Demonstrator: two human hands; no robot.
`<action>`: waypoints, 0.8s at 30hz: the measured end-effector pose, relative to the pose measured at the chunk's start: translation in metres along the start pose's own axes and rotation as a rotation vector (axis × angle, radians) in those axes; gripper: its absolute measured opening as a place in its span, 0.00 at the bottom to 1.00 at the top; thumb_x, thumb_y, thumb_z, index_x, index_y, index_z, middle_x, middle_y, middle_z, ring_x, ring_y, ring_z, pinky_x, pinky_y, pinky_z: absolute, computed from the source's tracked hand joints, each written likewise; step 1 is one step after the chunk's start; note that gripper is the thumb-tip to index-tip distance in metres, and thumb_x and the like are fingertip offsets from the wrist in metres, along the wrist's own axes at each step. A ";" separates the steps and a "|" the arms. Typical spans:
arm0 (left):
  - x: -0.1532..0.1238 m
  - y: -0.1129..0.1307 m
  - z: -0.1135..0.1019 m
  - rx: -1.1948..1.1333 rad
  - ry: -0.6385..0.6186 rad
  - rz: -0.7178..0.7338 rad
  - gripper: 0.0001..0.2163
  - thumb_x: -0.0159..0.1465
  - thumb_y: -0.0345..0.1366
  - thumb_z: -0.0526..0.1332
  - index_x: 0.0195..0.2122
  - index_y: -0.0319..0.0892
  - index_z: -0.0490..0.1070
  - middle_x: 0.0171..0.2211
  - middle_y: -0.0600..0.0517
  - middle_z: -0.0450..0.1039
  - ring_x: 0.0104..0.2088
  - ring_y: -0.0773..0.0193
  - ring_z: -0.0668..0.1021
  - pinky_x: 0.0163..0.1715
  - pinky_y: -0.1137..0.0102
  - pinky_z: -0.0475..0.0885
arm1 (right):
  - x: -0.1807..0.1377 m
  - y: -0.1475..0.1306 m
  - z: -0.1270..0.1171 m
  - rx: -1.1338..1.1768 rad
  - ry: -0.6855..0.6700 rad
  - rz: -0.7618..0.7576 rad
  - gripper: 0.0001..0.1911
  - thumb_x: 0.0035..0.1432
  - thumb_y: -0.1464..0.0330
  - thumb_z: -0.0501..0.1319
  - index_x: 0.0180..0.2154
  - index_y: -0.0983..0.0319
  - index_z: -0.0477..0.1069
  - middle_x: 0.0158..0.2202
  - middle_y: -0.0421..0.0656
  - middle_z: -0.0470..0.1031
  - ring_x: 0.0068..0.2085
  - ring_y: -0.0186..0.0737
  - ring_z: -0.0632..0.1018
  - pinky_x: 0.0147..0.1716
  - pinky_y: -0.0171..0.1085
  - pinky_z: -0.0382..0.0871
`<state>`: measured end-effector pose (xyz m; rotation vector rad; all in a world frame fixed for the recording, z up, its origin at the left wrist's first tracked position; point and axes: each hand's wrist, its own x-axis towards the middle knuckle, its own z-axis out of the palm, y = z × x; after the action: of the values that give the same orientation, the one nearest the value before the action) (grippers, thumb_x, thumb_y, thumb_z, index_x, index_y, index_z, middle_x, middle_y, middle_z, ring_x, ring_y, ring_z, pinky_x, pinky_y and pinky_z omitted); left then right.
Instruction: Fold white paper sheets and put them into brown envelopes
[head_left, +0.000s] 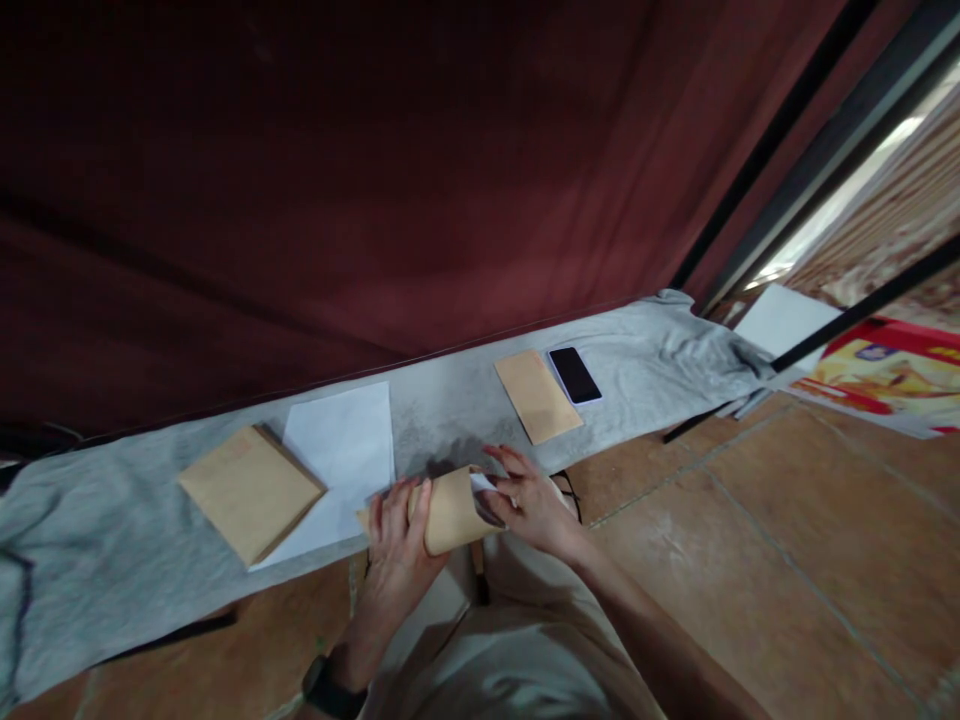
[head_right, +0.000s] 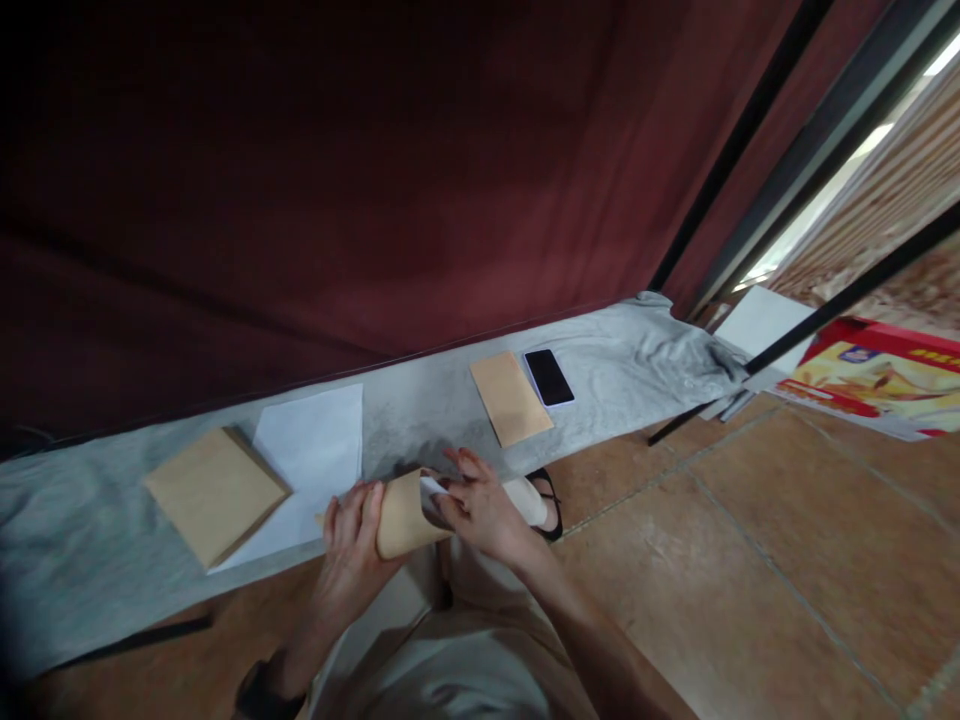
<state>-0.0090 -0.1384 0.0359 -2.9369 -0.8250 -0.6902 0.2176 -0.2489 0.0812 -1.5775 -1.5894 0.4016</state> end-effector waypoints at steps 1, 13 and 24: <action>0.002 0.002 0.000 -0.008 0.004 0.004 0.40 0.59 0.35 0.65 0.70 0.35 0.49 0.61 0.31 0.65 0.66 0.39 0.64 0.67 0.43 0.51 | 0.000 0.000 0.003 -0.001 0.002 0.009 0.12 0.68 0.69 0.58 0.33 0.61 0.78 0.60 0.52 0.72 0.65 0.47 0.68 0.64 0.50 0.62; 0.012 -0.002 0.004 -0.044 0.001 0.081 0.40 0.61 0.39 0.64 0.71 0.37 0.47 0.62 0.32 0.65 0.66 0.41 0.64 0.67 0.43 0.52 | 0.003 0.009 0.013 0.061 0.021 0.286 0.10 0.64 0.73 0.60 0.30 0.62 0.75 0.42 0.47 0.77 0.41 0.40 0.79 0.42 0.36 0.72; 0.026 -0.005 0.000 -0.013 0.030 0.120 0.37 0.63 0.39 0.64 0.70 0.36 0.52 0.61 0.31 0.66 0.66 0.41 0.65 0.67 0.42 0.52 | -0.003 0.004 0.027 0.262 0.372 0.469 0.07 0.58 0.68 0.61 0.40 0.58 0.67 0.31 0.35 0.69 0.32 0.36 0.72 0.33 0.35 0.65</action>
<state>0.0089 -0.1210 0.0460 -2.9499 -0.6381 -0.7314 0.2001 -0.2421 0.0610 -1.6925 -0.8457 0.5071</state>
